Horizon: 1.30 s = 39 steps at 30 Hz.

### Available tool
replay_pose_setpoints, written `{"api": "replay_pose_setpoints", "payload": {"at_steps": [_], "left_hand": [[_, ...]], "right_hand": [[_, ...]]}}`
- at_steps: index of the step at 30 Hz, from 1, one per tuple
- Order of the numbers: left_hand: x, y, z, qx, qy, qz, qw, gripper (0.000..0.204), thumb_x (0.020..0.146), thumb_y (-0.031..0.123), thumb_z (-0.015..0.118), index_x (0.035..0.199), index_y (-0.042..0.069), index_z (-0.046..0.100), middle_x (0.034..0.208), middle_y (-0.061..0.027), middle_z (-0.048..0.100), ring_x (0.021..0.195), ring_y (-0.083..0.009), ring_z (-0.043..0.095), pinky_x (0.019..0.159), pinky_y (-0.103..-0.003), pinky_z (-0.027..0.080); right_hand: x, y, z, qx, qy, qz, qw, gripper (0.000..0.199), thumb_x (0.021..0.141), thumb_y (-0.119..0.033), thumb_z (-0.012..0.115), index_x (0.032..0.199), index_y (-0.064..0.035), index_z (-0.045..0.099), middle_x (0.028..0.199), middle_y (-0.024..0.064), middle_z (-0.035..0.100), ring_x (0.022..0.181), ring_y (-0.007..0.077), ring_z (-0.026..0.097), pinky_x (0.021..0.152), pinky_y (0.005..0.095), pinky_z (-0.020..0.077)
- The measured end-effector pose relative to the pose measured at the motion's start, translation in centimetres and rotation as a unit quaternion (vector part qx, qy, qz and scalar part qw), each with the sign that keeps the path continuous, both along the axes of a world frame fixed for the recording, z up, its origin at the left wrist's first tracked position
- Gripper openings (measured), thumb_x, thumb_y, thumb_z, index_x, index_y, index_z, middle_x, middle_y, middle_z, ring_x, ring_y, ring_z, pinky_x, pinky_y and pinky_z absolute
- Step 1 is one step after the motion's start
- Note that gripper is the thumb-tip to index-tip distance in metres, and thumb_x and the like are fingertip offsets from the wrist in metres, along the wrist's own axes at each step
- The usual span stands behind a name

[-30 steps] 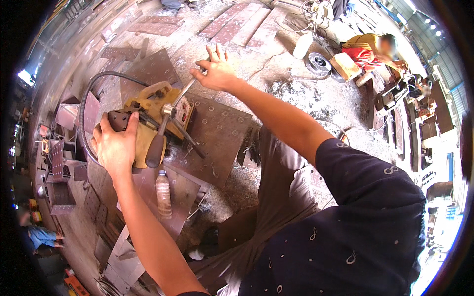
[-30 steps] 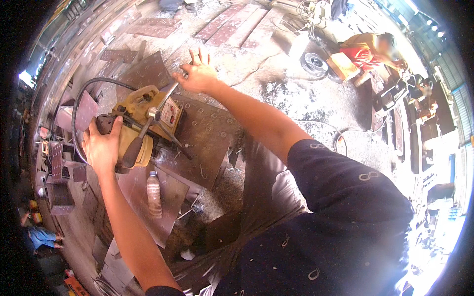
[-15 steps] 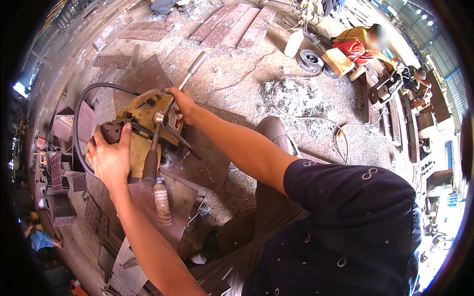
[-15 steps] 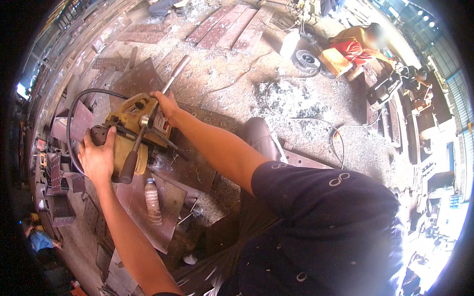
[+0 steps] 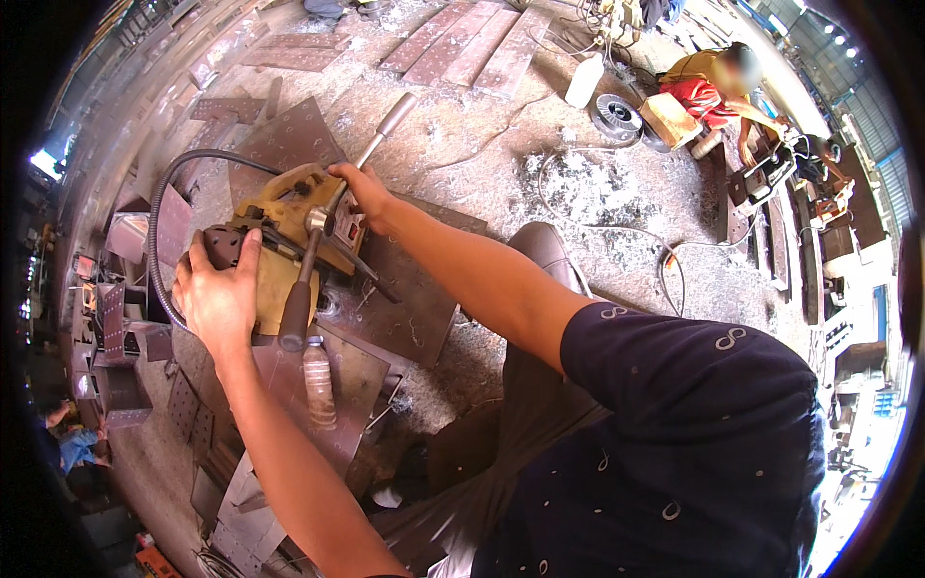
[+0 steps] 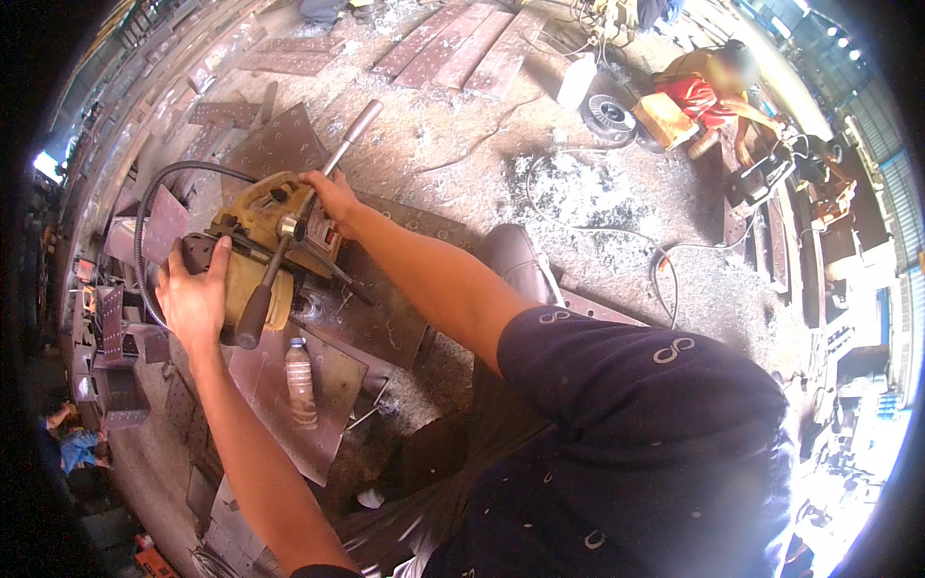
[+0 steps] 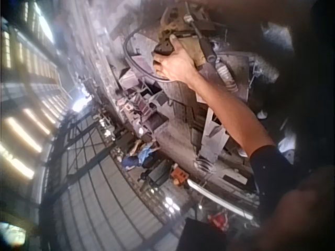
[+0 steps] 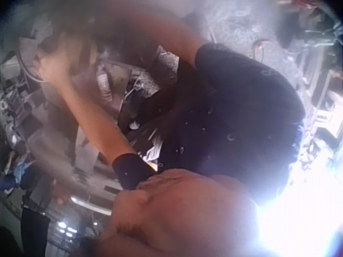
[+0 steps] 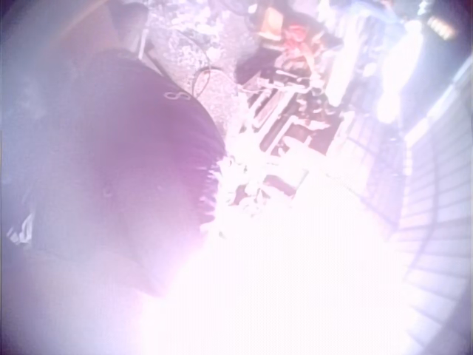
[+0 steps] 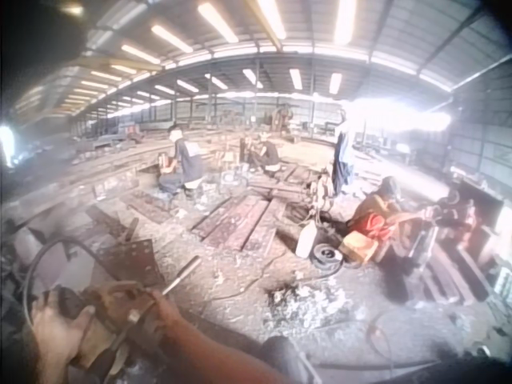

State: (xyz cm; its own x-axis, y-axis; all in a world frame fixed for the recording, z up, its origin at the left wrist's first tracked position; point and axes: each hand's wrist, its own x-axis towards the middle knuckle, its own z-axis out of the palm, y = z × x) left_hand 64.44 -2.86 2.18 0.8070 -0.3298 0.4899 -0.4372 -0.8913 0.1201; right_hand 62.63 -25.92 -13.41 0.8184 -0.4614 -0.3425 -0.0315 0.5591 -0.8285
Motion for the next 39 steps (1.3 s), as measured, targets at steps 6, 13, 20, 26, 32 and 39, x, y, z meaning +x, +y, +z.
{"api": "replay_pose_setpoints", "payload": {"at_steps": [6, 13, 20, 26, 32, 39], "left_hand": [[-0.2, 0.0, 0.0, 0.005, -0.004, 0.006, 1.0, 0.087, 0.082, 0.065, 0.075, 0.139, 0.003, 0.062, 0.135, -0.0297, 0.062, 0.127, -0.048, 0.056, 0.111, -0.052, 0.042], [0.0, 0.0, 0.0, 0.0, 0.002, -0.005, 1.0, 0.087, 0.081, 0.065, 0.076, 0.141, 0.004, 0.061, 0.136, -0.0289, 0.062, 0.128, -0.0475, 0.055, 0.112, -0.051, 0.042], [0.2, 0.2, -0.3, 0.0, -0.009, -0.002, 1.0, 0.086, 0.081, 0.066, 0.076, 0.139, 0.004, 0.062, 0.134, -0.0285, 0.062, 0.127, -0.0471, 0.056, 0.111, -0.051, 0.042], [0.1, 0.0, -0.4, -0.009, -0.014, -0.013, 1.0, 0.085, 0.081, 0.066, 0.076, 0.138, 0.004, 0.063, 0.133, -0.0281, 0.063, 0.125, -0.0469, 0.057, 0.11, -0.051, 0.043], [0.2, 0.4, -0.5, -0.003, -0.029, -0.005, 1.0, 0.084, 0.081, 0.066, 0.076, 0.137, 0.004, 0.064, 0.13, -0.028, 0.065, 0.123, -0.0474, 0.059, 0.109, -0.051, 0.044], [0.2, 0.1, -0.6, -0.009, -0.028, -0.009, 1.0, 0.084, 0.081, 0.065, 0.076, 0.139, 0.005, 0.063, 0.132, -0.0288, 0.064, 0.125, -0.048, 0.058, 0.11, -0.051, 0.043]], "right_hand": [[-0.3, -0.5, 0.1, -0.031, 0.031, 0.022, 0.999, 0.106, 0.081, -0.054, 0.073, 0.162, -0.0092, 0.021, 0.155, 0.0231, 0.043, 0.132, 0.0392, 0.049, 0.102, 0.0572, 0.0437], [0.2, -0.7, -0.7, -0.027, 0.03, 0.01, 0.999, 0.107, 0.079, -0.057, 0.073, 0.161, -0.0092, 0.024, 0.154, 0.0233, 0.044, 0.132, 0.0388, 0.049, 0.099, 0.0608, 0.042], [-0.1, -0.4, -0.3, -0.03, 0.022, 0.027, 0.999, 0.099, 0.08, -0.058, 0.072, 0.156, -0.0103, 0.03, 0.155, 0.0226, 0.041, 0.133, 0.0448, 0.046, 0.099, 0.063, 0.0403], [0.0, -0.9, -0.8, -0.026, -0.003, 0.024, 0.999, 0.097, 0.081, -0.061, 0.072, 0.153, -0.0107, 0.032, 0.164, 0.0232, 0.029, 0.14, 0.0584, 0.036, 0.106, 0.0728, 0.0321], [0.2, -0.2, -0.7, -0.021, -0.005, 0.033, 0.999, 0.095, 0.081, -0.061, 0.072, 0.152, -0.0106, 0.033, 0.164, 0.0229, 0.029, 0.138, 0.0578, 0.039, 0.105, 0.073, 0.0327], [0.7, -0.9, -1.7, -0.025, -0.009, 0.021, 0.999, 0.094, 0.08, -0.061, 0.072, 0.151, -0.013, 0.034, 0.164, 0.0212, 0.031, 0.135, 0.0554, 0.041, 0.102, 0.0705, 0.0343]]}}
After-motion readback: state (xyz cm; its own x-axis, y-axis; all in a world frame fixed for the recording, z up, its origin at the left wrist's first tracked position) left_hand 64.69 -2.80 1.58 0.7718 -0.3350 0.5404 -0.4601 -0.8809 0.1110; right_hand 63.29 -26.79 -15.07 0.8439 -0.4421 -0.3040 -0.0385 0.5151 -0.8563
